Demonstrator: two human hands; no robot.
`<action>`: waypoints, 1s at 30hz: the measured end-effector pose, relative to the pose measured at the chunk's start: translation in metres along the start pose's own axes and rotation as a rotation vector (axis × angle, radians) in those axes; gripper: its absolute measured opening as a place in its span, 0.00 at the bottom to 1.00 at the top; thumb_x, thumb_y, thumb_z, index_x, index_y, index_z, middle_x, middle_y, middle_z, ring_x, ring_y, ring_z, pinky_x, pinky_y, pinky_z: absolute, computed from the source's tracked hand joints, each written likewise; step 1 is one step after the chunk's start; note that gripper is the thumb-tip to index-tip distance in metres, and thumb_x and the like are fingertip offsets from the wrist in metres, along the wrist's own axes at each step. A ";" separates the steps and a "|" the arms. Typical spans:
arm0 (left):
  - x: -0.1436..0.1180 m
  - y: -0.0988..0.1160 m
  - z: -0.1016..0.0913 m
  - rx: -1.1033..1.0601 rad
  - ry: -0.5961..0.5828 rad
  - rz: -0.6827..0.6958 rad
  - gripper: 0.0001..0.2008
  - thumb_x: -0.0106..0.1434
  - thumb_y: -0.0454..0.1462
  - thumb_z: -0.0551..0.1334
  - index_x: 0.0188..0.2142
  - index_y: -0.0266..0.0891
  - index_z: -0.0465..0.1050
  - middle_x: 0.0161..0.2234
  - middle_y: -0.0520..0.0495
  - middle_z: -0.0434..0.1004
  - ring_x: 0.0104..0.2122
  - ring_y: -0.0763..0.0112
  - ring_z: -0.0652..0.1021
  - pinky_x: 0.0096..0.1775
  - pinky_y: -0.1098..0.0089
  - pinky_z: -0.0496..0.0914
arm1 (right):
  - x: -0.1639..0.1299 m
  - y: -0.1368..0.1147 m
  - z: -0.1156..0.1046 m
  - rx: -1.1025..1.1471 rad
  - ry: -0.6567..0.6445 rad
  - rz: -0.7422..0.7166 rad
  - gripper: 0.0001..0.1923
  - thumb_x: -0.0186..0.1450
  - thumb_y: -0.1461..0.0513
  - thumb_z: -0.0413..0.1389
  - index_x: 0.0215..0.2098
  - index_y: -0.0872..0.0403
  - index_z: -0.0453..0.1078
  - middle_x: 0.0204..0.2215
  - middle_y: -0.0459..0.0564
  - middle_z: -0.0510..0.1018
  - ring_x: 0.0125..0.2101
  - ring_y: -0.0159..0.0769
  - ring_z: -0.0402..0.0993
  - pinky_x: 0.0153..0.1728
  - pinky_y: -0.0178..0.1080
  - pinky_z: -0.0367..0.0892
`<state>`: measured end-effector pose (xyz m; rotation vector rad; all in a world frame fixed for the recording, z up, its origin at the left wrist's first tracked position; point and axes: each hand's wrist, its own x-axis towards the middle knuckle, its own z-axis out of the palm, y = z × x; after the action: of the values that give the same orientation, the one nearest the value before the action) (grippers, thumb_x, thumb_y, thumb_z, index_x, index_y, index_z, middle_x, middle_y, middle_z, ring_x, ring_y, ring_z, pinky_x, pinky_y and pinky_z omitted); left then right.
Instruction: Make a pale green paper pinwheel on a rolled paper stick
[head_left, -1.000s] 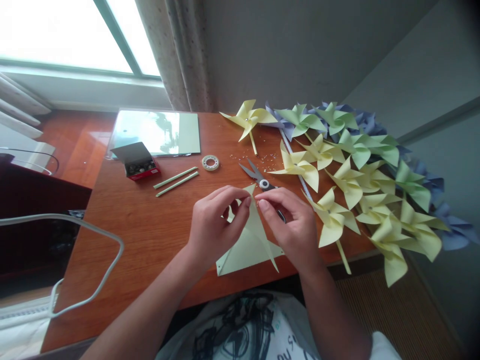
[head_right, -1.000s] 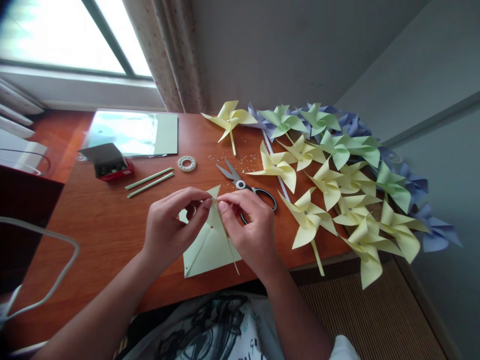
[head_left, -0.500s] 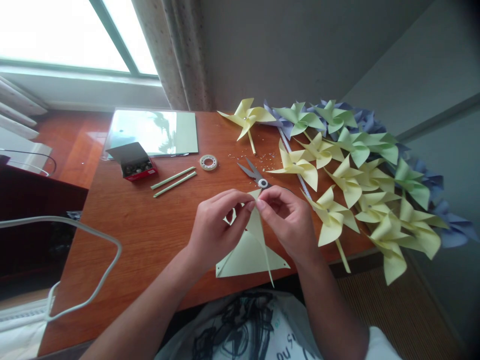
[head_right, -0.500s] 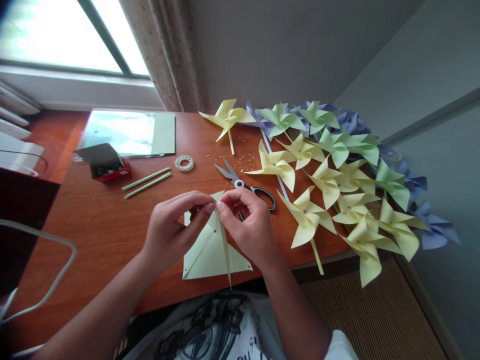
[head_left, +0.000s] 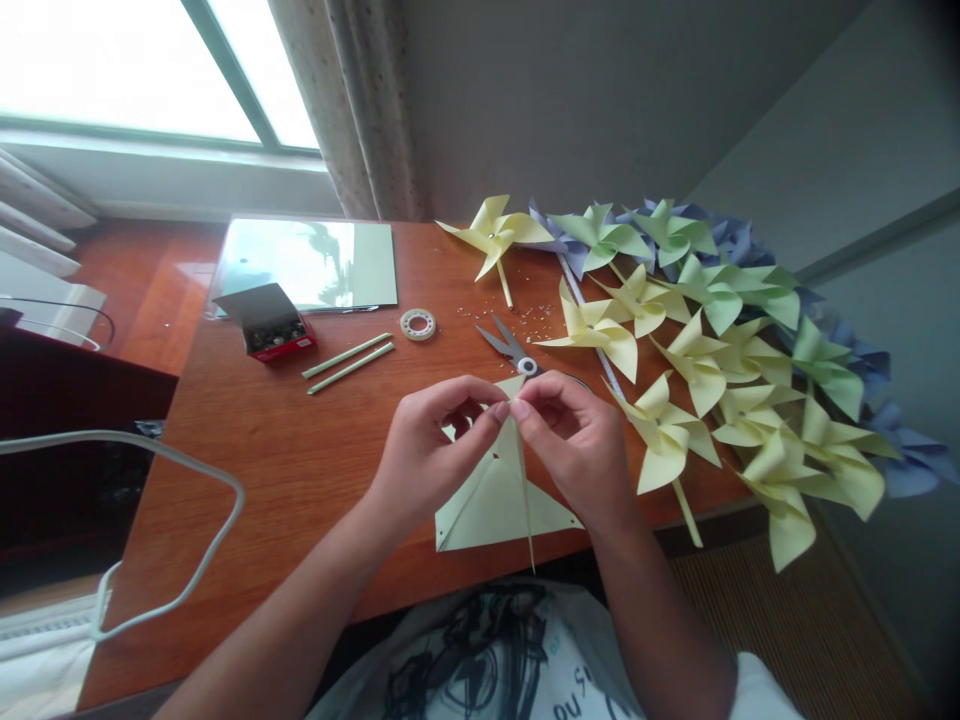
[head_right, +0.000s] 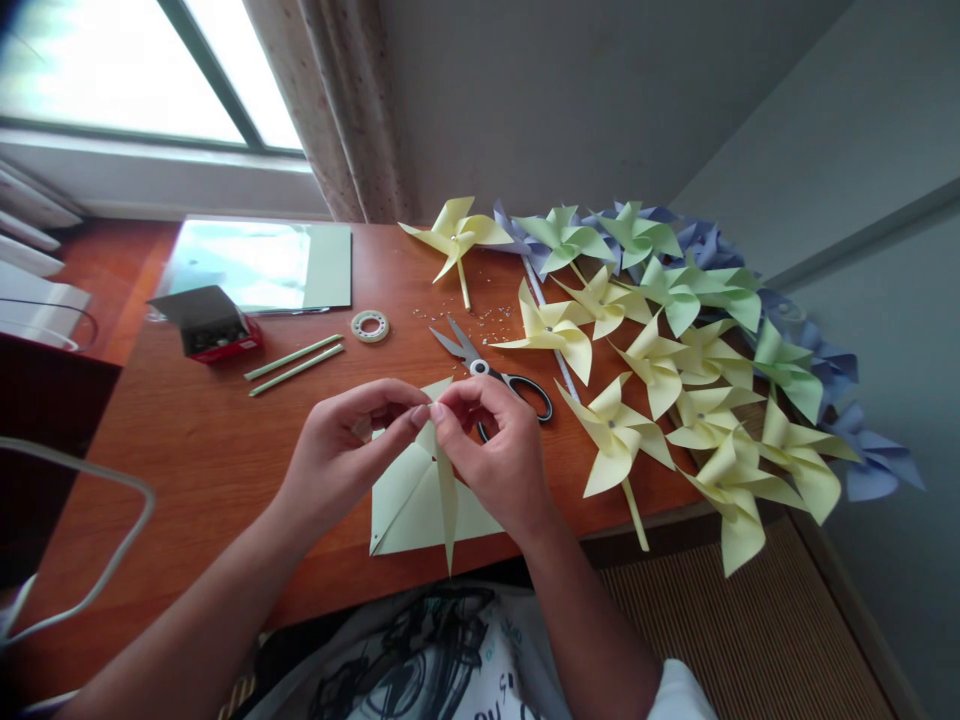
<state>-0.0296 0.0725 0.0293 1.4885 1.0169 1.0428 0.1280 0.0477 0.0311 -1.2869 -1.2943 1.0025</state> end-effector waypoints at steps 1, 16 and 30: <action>0.000 0.000 0.000 0.001 0.001 -0.001 0.06 0.64 0.37 0.66 0.33 0.35 0.78 0.28 0.48 0.79 0.26 0.72 0.74 0.29 0.73 0.69 | 0.000 0.001 0.001 -0.006 0.003 -0.006 0.03 0.67 0.63 0.60 0.34 0.52 0.73 0.31 0.44 0.75 0.32 0.34 0.73 0.35 0.36 0.69; 0.000 -0.007 -0.001 0.084 0.079 0.001 0.06 0.64 0.37 0.66 0.32 0.36 0.79 0.26 0.50 0.77 0.24 0.75 0.71 0.27 0.73 0.67 | 0.007 0.030 -0.036 -0.869 0.045 -0.101 0.16 0.65 0.63 0.58 0.52 0.56 0.73 0.43 0.57 0.79 0.43 0.49 0.76 0.48 0.52 0.72; 0.002 -0.006 -0.004 0.115 0.093 0.008 0.07 0.64 0.38 0.66 0.32 0.36 0.79 0.27 0.48 0.79 0.24 0.73 0.74 0.27 0.73 0.69 | 0.000 0.049 -0.045 -1.027 0.034 -0.090 0.22 0.61 0.60 0.60 0.54 0.52 0.70 0.41 0.56 0.77 0.43 0.53 0.76 0.45 0.53 0.73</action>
<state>-0.0330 0.0764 0.0240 1.5496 1.1542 1.0824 0.1799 0.0478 -0.0105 -1.9403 -1.9114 0.1893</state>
